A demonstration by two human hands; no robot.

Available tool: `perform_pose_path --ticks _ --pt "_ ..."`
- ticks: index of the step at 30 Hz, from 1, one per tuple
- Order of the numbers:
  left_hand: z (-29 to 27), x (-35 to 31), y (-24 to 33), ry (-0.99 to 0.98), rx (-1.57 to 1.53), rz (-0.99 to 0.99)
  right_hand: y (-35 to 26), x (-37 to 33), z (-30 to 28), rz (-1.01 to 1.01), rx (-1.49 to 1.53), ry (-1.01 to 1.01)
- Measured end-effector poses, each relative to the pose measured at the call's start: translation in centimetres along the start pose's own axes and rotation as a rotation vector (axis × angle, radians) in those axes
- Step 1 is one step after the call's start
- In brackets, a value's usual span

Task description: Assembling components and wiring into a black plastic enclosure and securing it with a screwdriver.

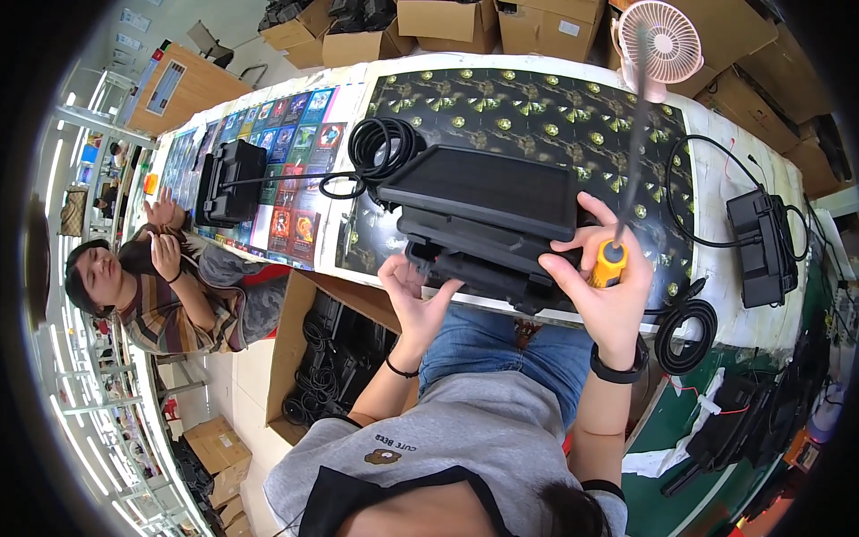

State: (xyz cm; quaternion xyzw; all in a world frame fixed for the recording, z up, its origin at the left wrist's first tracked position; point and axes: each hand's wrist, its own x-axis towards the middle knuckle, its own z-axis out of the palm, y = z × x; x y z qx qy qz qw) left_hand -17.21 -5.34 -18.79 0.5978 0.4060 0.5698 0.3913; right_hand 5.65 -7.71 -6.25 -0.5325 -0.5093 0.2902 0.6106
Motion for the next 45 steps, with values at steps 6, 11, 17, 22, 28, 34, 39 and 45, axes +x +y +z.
perform_pose_path --ticks 6,11,17,22,28,34,39,45 --pt "0.6 3.6 2.5 -0.052 0.162 -0.032 2.2 0.2 0.2 0.087 -0.016 0.045" --pt "0.7 4.5 3.9 -0.144 0.371 0.121 2.8 1.2 -0.1 0.13 0.019 0.016" --pt "-0.1 5.0 3.3 -0.229 0.282 0.138 2.8 1.3 -0.2 0.082 0.029 0.001" --pt "-0.1 6.3 2.6 -0.27 0.11 0.185 3.4 2.8 -0.7 0.002 -0.09 -0.045" --pt "1.8 5.8 3.1 -0.167 0.045 0.138 3.8 1.3 0.5 -0.066 -0.066 0.383" --pt "3.1 5.2 3.7 -0.1 0.124 0.127 3.1 -1.6 1.2 0.094 -0.347 0.222" --pt "3.0 5.4 3.7 -0.109 0.144 0.154 2.7 -0.7 1.4 0.213 0.219 0.064" --pt "2.9 5.5 3.8 -0.113 0.139 0.115 2.7 1.8 0.8 -0.039 -0.13 0.17"
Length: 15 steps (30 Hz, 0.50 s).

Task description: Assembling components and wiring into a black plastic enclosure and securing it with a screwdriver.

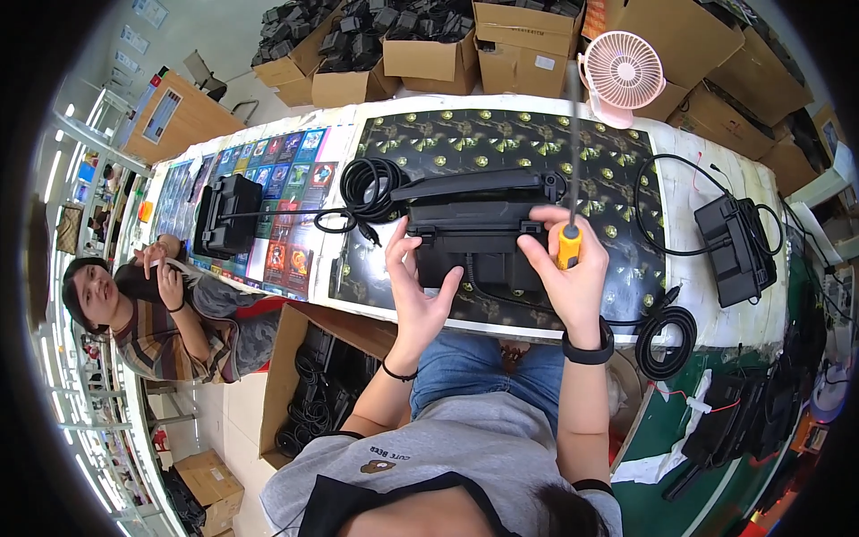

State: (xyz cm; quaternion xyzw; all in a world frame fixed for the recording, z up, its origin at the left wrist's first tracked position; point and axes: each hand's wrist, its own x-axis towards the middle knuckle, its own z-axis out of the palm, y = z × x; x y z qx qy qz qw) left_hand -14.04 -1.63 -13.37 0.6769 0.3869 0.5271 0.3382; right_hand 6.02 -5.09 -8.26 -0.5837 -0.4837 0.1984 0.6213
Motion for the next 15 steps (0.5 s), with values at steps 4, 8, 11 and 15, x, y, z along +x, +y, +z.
perform_pose_path --ticks 4,8,11,15 --pt "0.2 0.6 0.2 0.012 0.035 0.002 0.5 0.6 0.6 0.041 0.02 -0.013" --pt "-0.5 2.3 1.2 0.008 0.19 0.008 1.9 2.4 1.3 0.08 0.121 0.031" --pt "-2.1 4.9 2.1 0.05 0.48 0.168 2.9 3.8 1.7 0.087 0.115 0.024" --pt "-2.7 9.5 2.4 -0.096 0.688 0.362 3.6 5.7 1.9 0.19 0.057 -0.099"
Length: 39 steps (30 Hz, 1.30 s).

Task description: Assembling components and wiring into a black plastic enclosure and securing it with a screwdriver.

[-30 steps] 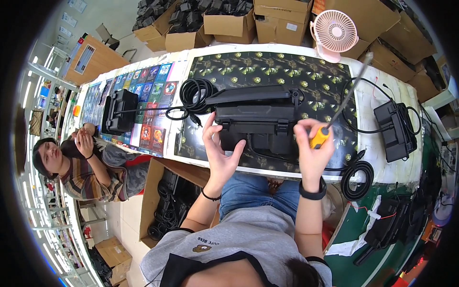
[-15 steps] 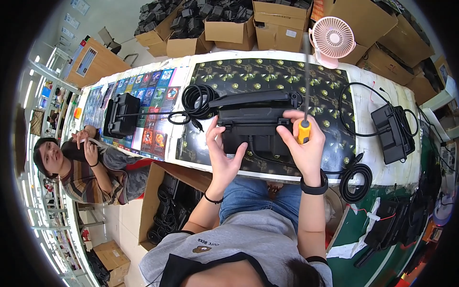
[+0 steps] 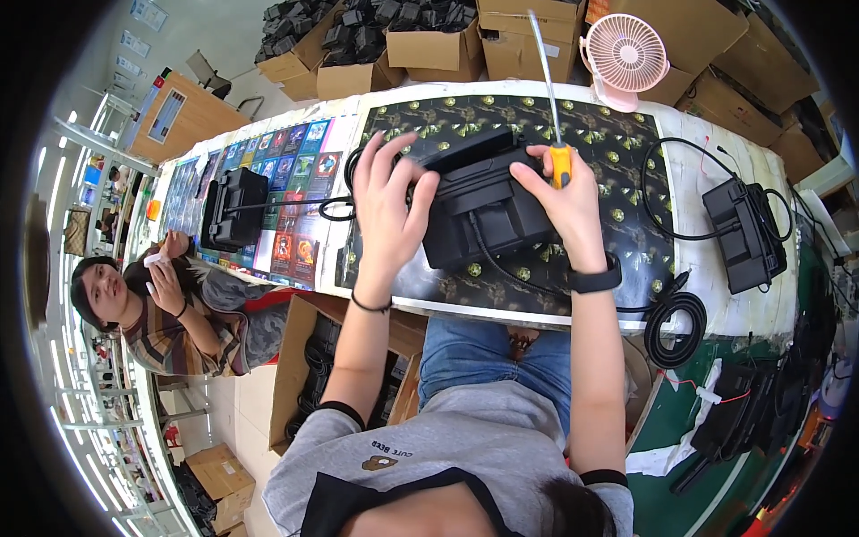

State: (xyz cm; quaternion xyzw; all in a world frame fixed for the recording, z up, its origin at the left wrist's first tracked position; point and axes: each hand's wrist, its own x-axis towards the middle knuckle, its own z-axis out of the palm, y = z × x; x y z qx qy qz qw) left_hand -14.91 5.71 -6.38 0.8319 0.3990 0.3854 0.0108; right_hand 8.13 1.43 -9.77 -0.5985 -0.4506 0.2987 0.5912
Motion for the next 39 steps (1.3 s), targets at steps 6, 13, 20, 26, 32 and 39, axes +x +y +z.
perform_pose_path --ticks 6,13,20,26,32,39 --pt "1.7 1.6 0.7 -0.364 0.021 0.191 0.6 0.6 -0.4 0.196 0.1 -0.118" --pt "1.4 -0.1 1.2 -0.434 0.117 0.285 2.2 -0.1 -0.7 0.162 0.213 -0.15" --pt "0.9 -0.3 1.7 -0.427 0.166 0.343 2.2 -0.4 -0.9 0.164 0.263 -0.195" --pt "1.2 -0.8 1.6 -0.439 0.207 0.366 2.7 -4.4 -1.6 0.068 0.286 0.12" --pt "2.6 0.9 0.1 -0.381 0.086 0.334 3.1 -10.2 -3.7 0.099 0.37 0.146" --pt "5.1 3.5 -1.3 -0.353 0.087 0.283 2.2 -13.8 -5.4 0.158 0.316 0.078"
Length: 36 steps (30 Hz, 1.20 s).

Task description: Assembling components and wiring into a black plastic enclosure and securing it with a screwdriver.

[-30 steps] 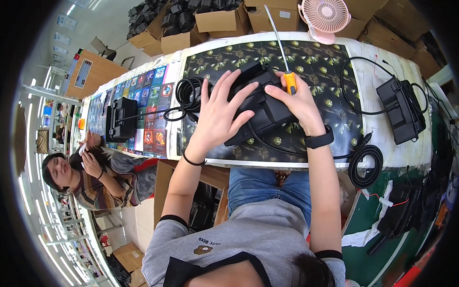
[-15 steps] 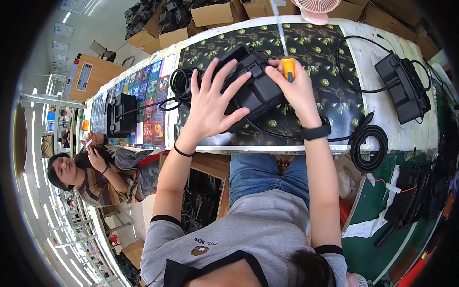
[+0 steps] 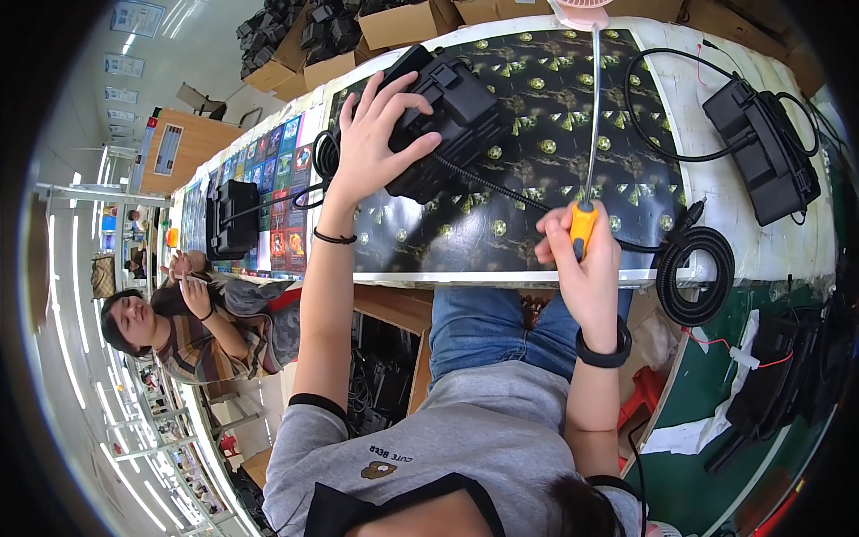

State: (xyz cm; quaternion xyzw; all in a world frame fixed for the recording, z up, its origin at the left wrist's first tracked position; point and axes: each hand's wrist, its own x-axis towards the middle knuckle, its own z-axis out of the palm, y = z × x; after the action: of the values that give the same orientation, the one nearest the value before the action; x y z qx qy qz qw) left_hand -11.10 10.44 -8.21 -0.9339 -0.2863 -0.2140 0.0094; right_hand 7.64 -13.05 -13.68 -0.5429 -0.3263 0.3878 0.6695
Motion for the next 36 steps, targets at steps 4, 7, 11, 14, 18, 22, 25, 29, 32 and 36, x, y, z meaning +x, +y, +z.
perform_pose_path --ticks 4,7,11,14,18,22,25,29,32,36 --pt "-0.2 0.5 -0.2 -0.003 -0.058 -0.006 -0.5 -1.6 -0.7 0.026 -0.143 0.004" --pt "-0.6 0.7 0.4 -0.003 -0.079 -0.017 -0.9 -2.8 -1.3 0.088 -0.337 -0.045" --pt "-0.4 1.6 1.9 0.016 0.059 -0.044 -0.7 -3.5 -1.4 -0.04 -0.47 -0.065" --pt "-0.2 2.7 2.1 -0.004 0.025 -0.15 -0.6 -3.6 -1.4 -0.044 -0.316 -0.068" --pt "0.2 3.3 1.9 -0.014 0.116 -0.227 -1.4 -3.0 -1.4 -0.245 -0.405 -0.013" --pt "0.4 2.7 1.5 0.073 0.112 -0.179 -2.8 -2.7 -0.6 -0.298 -0.618 0.067" --pt "0.2 1.5 1.3 0.332 0.057 -0.112 -3.4 -1.8 0.0 -0.446 -0.765 0.082" --pt "0.4 -2.0 1.8 0.56 -0.165 -0.373 -3.7 -0.7 0.6 -0.603 -0.949 0.073" --pt "1.7 -4.3 2.3 0.549 -0.422 -0.491 -3.4 -0.1 1.3 -0.637 -0.998 0.064" --pt "3.0 -5.2 2.6 0.5 -0.754 -0.631 -3.1 0.2 1.9 -0.691 -1.032 0.046"
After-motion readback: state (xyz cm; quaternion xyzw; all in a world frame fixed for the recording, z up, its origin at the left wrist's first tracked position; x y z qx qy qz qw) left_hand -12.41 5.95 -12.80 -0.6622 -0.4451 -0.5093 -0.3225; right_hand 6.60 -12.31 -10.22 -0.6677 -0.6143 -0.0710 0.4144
